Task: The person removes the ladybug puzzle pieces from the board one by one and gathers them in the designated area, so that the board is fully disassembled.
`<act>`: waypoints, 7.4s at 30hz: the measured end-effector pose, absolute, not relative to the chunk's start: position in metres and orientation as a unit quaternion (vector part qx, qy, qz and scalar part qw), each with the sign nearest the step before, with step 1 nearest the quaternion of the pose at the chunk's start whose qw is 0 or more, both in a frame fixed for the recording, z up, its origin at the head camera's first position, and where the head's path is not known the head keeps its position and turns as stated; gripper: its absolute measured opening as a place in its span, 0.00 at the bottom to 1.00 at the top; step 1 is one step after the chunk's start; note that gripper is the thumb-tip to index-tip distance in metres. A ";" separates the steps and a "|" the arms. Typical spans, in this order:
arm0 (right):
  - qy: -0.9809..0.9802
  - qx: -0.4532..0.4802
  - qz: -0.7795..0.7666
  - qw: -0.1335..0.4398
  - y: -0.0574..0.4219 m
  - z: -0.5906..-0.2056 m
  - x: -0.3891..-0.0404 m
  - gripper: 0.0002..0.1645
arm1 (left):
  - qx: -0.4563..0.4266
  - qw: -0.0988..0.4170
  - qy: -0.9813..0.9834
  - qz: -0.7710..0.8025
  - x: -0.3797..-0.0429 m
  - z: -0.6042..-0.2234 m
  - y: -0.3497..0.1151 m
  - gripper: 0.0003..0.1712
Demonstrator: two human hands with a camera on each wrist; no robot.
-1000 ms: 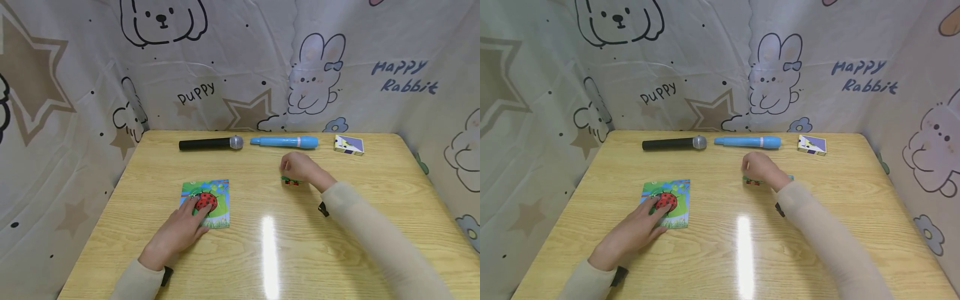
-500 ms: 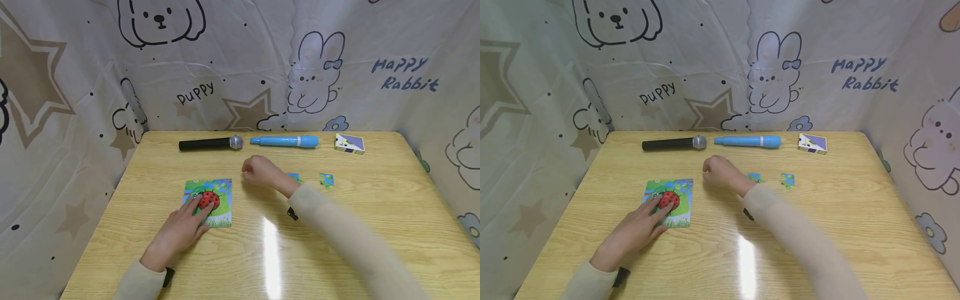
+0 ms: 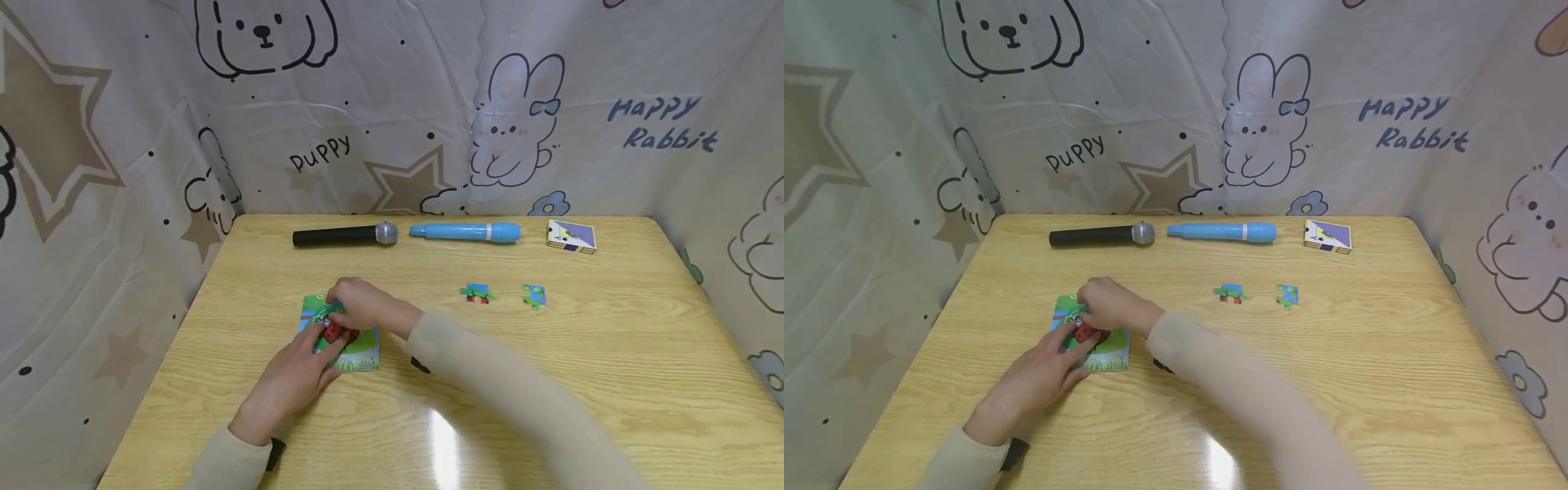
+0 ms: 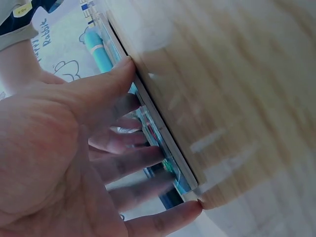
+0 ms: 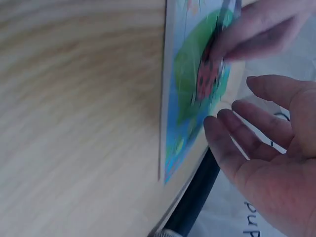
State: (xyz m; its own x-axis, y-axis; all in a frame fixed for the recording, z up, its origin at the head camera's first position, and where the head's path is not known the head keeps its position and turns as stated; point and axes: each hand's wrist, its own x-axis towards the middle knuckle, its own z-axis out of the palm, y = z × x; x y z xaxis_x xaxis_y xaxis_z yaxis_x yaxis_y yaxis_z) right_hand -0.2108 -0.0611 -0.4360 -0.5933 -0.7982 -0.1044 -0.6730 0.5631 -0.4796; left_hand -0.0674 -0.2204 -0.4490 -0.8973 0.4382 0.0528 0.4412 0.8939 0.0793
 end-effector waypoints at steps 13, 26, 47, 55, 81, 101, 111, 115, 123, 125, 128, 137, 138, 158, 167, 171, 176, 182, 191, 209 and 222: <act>0.909 -0.357 -0.155 0.153 -0.090 -0.445 -0.200 0.11 | -0.211 0.006 -0.976 -0.049 -0.064 -0.450 -0.219 0.33; 0.928 -0.290 -0.171 0.161 -0.095 -0.446 -0.199 0.18 | -0.204 0.002 -0.977 -0.057 -0.065 -0.447 -0.216 0.33; 0.882 -0.298 -0.345 0.118 -0.083 -0.446 -0.205 0.10 | -0.184 -0.037 -0.981 -0.043 -0.070 -0.440 -0.214 0.33; 0.857 -0.283 -0.399 0.161 -0.052 -0.443 -0.220 0.08 | -0.170 -0.049 -0.983 -0.049 -0.070 -0.439 -0.213 0.33; 0.888 -0.194 -0.326 0.259 0.086 -0.434 -0.264 0.11 | -0.148 -0.079 -0.984 -0.060 -0.072 -0.442 -0.214 0.35; 0.927 -0.229 -0.218 0.202 0.094 -0.437 -0.264 0.11 | -0.136 -0.085 -0.985 -0.068 -0.072 -0.443 -0.213 0.35; 0.916 -0.284 -0.233 0.159 0.071 -0.437 -0.255 0.10 | -0.141 -0.048 -0.987 -0.056 -0.071 -0.445 -0.212 0.34; 0.907 -0.310 -0.247 0.143 0.056 -0.436 -0.249 0.09 | -0.155 -0.037 -0.986 -0.054 -0.072 -0.446 -0.211 0.33; 0.869 -0.403 -0.259 0.128 0.016 -0.440 -0.226 0.13 | -0.184 -0.051 -0.980 -0.056 -0.074 -0.448 -0.211 0.33; 0.859 -0.421 -0.256 0.137 0.006 -0.440 -0.217 0.16 | -0.192 -0.050 -0.979 -0.056 -0.075 -0.449 -0.211 0.33; 0.855 -0.436 -0.238 0.151 -0.007 -0.439 -0.206 0.20 | -0.197 -0.044 -0.978 -0.057 -0.076 -0.449 -0.211 0.33; 0.878 -0.434 -0.149 0.134 -0.030 -0.441 -0.189 0.14 | -0.197 -0.020 -0.977 -0.074 -0.074 -0.447 -0.211 0.31; 0.882 -0.427 -0.146 0.136 -0.031 -0.440 -0.188 0.14 | -0.195 -0.022 -0.978 -0.076 -0.074 -0.447 -0.211 0.31; 0.913 -0.331 -0.130 0.199 -0.037 -0.428 -0.187 0.27 | -0.172 -0.050 -0.979 -0.093 -0.080 -0.443 -0.208 0.31; 0.902 -0.357 -0.173 0.168 -0.028 -0.432 -0.183 0.26 | -0.176 -0.046 -0.979 -0.094 -0.080 -0.444 -0.208 0.30; 0.892 -0.384 -0.184 0.149 -0.026 -0.432 -0.183 0.22 | -0.174 -0.043 -0.979 -0.093 -0.080 -0.445 -0.209 0.30; 0.887 -0.394 -0.191 0.144 -0.024 -0.434 -0.184 0.19 | -0.172 -0.041 -0.980 -0.095 -0.080 -0.447 -0.210 0.30; 0.876 -0.390 -0.230 0.167 -0.016 -0.440 -0.188 0.25 | -0.171 -0.040 -0.980 -0.097 -0.079 -0.447 -0.210 0.30; 0.855 -0.377 -0.286 0.212 0.022 -0.434 -0.200 0.21 | -0.177 -0.041 -0.980 -0.087 -0.080 -0.447 -0.211 0.30; 0.891 -0.262 -0.290 0.229 0.173 -0.437 -0.199 0.11 | -0.181 -0.042 -0.979 -0.081 -0.080 -0.443 -0.213 0.30; 0.930 -0.215 -0.215 0.206 0.247 -0.425 -0.188 0.10 | -0.197 0.013 -0.978 -0.061 -0.080 -0.446 -0.219 0.28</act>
State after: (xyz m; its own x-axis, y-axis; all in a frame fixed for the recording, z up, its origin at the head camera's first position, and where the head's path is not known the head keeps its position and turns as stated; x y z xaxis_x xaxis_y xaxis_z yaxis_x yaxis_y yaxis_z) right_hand -0.1880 0.2468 -0.4248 -0.8234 -0.4878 -0.2899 -0.3106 0.8151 -0.4891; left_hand -0.0798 -0.2194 -0.4457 -0.9220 0.3839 0.0498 0.3871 0.9148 0.1149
